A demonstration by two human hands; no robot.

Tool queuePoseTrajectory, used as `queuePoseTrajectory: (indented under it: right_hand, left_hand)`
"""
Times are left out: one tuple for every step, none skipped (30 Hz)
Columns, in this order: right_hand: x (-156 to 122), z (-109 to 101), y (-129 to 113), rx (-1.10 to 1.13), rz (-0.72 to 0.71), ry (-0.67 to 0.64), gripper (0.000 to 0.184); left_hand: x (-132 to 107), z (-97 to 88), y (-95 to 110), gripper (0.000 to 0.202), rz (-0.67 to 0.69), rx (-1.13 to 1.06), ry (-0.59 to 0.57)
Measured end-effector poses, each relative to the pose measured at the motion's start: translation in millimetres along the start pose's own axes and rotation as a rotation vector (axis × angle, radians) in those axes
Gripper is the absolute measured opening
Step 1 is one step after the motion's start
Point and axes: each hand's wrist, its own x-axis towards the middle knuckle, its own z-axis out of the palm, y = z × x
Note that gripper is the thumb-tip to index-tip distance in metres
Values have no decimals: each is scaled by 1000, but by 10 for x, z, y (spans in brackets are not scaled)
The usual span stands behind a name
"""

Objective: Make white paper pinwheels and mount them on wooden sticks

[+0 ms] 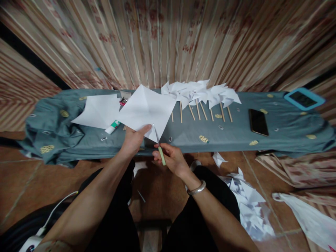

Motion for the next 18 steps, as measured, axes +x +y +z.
queuePoseTrajectory:
  right_hand:
    - [3,-7,1,-5,-9,-3,49]
    - [7,-14,2,-11,-19,-7,47]
    - [11,-19,2,-17,-26,-11,46]
    - [14,-23,2,-21,-30,-14,45]
    - [17,-24,3,-24,-31,-17,45]
    - [19,-24,3,-24,-29,-18,45]
    - [20,-21,4,-21,-25,-16,45]
    - [22,-18,6,-18,-22,-12,46]
    - [23,-15,8,-16,-20,-8,46]
    - [24,-13,11,-14,-18,-4,46]
    - [26,-12,12,-12,-17,0,46]
    - [27,-14,13,-10,-17,1,46]
    - [29,-17,12,-10,-18,-3,45]
    - [30,-22,10,-14,-20,-10,43]
    - [31,-28,5,-21,-23,-18,42]
    - [32,-33,0,-30,-27,-25,40]
    - [33,-38,-6,-39,-30,-29,39]
    - [34,-41,-12,-46,-33,-30,38]
  left_hand:
    - [-8,1,3,33,-10,3,-9]
    - [-16,3,4,32,-20,7,-17]
    - [-25,4,6,31,-29,10,-23]
    - [-32,6,7,31,-34,12,-27]
    - [-38,8,7,31,-35,11,-27]
    - [-41,9,7,32,-35,11,-26]
    - [-43,10,7,32,-34,12,-26]
    - [-43,10,7,32,-34,16,-28]
    - [-42,10,7,33,-37,21,-28]
    - [-40,10,7,33,-40,25,-27]
    - [-39,10,8,33,-42,26,-27]
    - [-40,10,9,34,-43,24,-27]
    - [-41,11,10,34,-42,21,-28]
    - [-45,11,13,34,-42,19,-30]
    - [-49,13,16,34,-41,20,-33]
    - [-54,14,19,33,-42,25,-36]
    - [-59,15,22,33,-45,32,-38]
    - [-64,17,25,33,-47,38,-39]
